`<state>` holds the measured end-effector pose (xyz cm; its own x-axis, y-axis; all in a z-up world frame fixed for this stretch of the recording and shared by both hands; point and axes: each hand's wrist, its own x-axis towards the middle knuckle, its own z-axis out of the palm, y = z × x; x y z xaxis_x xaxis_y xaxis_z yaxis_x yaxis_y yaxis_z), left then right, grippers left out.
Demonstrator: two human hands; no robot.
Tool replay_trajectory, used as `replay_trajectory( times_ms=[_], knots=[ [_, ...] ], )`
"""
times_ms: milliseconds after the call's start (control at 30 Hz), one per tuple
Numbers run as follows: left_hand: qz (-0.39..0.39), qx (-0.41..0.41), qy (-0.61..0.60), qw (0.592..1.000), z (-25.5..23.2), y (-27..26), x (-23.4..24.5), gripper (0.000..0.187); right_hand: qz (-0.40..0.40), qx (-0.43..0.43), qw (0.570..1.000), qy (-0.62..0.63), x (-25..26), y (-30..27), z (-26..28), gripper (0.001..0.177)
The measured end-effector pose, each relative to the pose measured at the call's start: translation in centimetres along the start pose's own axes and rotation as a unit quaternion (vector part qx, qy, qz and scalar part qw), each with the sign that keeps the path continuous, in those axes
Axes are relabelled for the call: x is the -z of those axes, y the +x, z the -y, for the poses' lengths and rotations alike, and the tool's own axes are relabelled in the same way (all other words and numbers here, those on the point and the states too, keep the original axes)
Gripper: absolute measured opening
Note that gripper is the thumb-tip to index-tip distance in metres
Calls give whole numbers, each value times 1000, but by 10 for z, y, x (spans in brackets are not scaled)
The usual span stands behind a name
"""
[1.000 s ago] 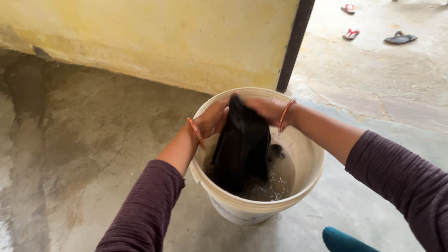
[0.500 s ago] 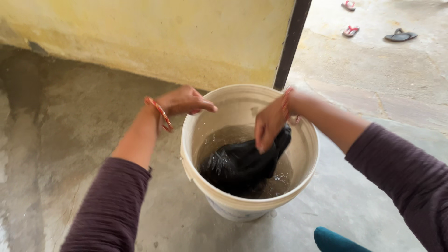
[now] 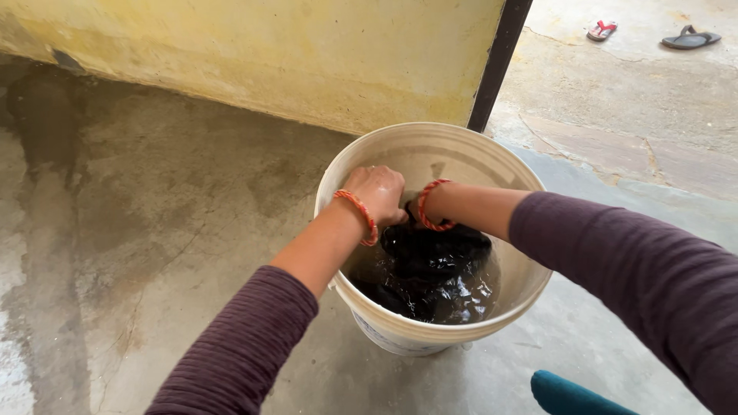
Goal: The person wipes a concrete floor by hand with a black cloth, then rinses and wrings the cloth in a white bucket of water.
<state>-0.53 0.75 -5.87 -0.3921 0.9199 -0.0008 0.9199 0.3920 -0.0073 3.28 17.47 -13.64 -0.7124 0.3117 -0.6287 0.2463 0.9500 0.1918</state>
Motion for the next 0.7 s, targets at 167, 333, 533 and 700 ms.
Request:
replay_trajectory(
  times_ms=[167, 333, 533, 700],
  knots=[
    [164, 65, 5, 984, 9, 19, -26, 57, -2, 33, 999, -2, -22, 36, 19, 94],
    [232, 106, -19, 967, 22, 28, -41, 62, 32, 54, 998, -20, -63, 43, 37, 92],
    [257, 85, -23, 962, 27, 37, -53, 64, 38, 64, 997, -21, -61, 23, 46, 89],
    [257, 95, -29, 961, 30, 30, -50, 64, -40, 32, 998, 43, 6, 11, 33, 87]
  ],
)
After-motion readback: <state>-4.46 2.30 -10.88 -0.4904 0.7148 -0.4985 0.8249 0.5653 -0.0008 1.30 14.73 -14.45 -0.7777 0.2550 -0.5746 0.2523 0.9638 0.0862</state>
